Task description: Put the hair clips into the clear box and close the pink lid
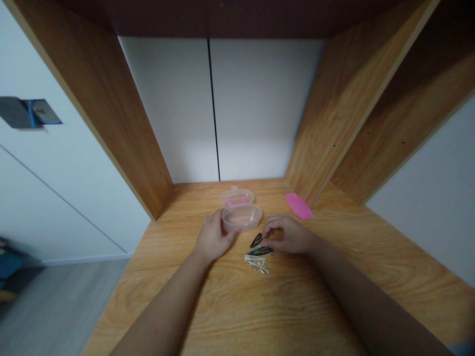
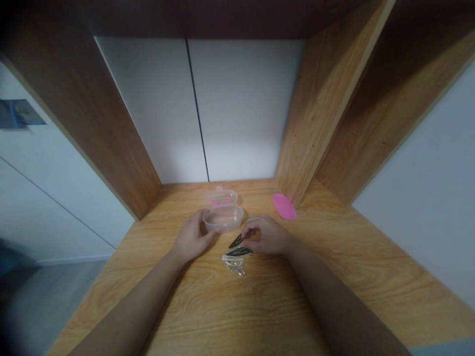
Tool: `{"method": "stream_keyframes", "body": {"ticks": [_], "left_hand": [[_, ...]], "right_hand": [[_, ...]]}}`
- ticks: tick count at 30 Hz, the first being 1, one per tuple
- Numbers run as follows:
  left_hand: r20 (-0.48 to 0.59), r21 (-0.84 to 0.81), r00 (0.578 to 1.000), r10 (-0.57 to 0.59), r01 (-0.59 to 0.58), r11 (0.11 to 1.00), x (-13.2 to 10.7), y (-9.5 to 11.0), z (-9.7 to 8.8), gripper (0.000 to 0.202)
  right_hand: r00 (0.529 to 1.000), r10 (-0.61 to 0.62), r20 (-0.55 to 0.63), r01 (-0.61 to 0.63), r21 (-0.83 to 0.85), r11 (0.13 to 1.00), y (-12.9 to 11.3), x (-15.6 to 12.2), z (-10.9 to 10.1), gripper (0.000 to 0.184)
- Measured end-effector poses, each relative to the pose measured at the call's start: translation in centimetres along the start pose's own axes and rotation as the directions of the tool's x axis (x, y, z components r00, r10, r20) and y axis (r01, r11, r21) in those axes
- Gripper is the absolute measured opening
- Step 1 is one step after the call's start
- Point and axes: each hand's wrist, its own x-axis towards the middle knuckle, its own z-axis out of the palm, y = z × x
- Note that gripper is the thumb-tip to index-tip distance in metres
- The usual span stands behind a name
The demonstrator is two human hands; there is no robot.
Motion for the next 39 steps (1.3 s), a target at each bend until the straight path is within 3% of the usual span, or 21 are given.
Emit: {"method": "stream_keyframes", "body": {"ticks": [5, 12, 17, 26, 32, 39], "left_hand": [[0.012, -0.01, 1.0, -0.026, 0.027, 1.0, 0.0, 0.5, -0.3, 0.051], [0.016, 0.042, 0.997, -0.081, 0.08, 0.996, 0.1, 0.7, -0.5, 0.048], [0.007, 0.052, 0.997, -0.077, 0.076, 0.996, 0.1, 0.6, -0.4, 0.048], [0.014, 0.109, 0.998, -0.066, 0.064, 0.992, 0.2, 0.4, -0.2, 0.049], [0.005, 0.115, 0.998, -0.069, 0.068, 0.991, 0.1, 0.3, -0.1, 0.05], [0.002, 0.106, 0.999, -0.05, 0.05, 0.993, 0.2, 0.2, -0.1, 0.046]], "right_hand": [[0.991, 0.053, 0.124, -0.056, 0.025, 0.998, 0.1, -0.3, -0.1, 0.033], [0.992, 0.063, 0.112, -0.066, 0.023, 0.998, 0.2, -0.2, 0.2, 0.017], [0.991, 0.002, 0.134, -0.016, 0.106, 0.994, 0.7, -0.2, 0.0, 0.024], [0.993, 0.083, 0.081, -0.104, 0.302, 0.948, 0.8, -0.3, -0.3, 0.031], [0.999, 0.003, -0.035, 0.002, 0.136, 0.991, 1.0, 0.0, -0.4, 0.026], [0.999, -0.051, 0.008, 0.051, 0.0, 0.999, 1.5, 0.1, 0.2, 0.021]]}}
